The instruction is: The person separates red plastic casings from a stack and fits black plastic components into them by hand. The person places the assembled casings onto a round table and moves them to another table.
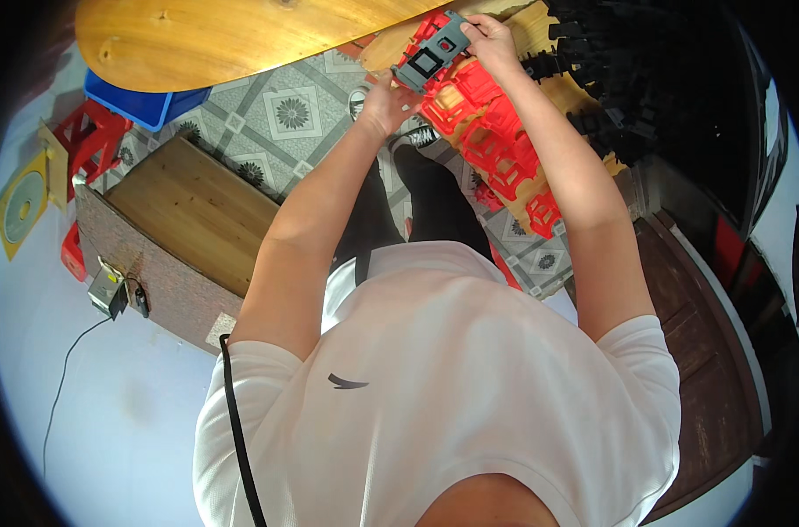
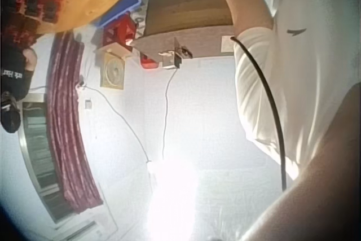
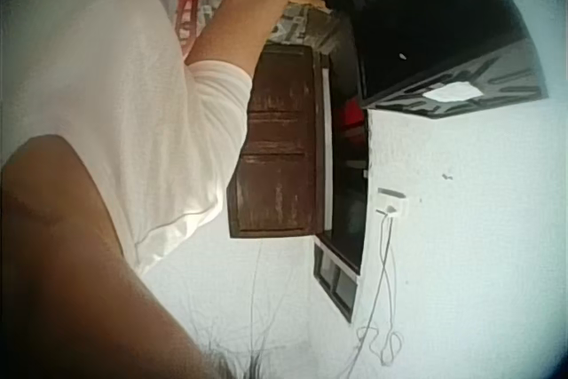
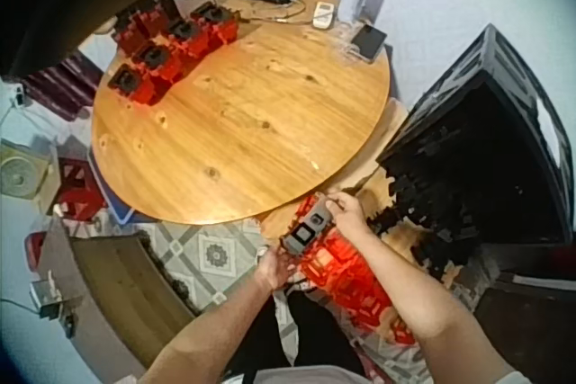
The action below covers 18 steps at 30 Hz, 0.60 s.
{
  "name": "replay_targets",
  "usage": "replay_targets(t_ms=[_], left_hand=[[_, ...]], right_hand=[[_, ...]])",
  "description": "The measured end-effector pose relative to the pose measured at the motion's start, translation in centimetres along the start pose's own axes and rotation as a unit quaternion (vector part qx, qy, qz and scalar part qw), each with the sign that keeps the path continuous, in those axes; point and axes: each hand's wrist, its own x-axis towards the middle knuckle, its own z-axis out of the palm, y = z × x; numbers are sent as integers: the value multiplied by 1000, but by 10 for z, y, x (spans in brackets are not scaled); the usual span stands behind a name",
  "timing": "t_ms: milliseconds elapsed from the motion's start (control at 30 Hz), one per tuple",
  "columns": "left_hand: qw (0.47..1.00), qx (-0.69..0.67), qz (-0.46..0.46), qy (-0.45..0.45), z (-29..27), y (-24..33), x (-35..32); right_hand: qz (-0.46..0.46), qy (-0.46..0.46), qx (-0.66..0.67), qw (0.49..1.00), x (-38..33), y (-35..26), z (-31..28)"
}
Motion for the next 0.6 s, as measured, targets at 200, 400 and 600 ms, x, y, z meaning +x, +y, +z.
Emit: replay_targets(t_ms=[200, 400, 600], left_hand=[[1000, -6, -4, -24, -4, 15, 7], [998, -12, 12, -63, -1, 36, 7], [998, -26, 22, -50, -6, 45, 18]], right_hand=[[35, 11, -10, 999, 8, -4, 0], [59, 52, 15, 997, 13, 0, -4], [76, 61, 11, 995, 13, 2, 5]])
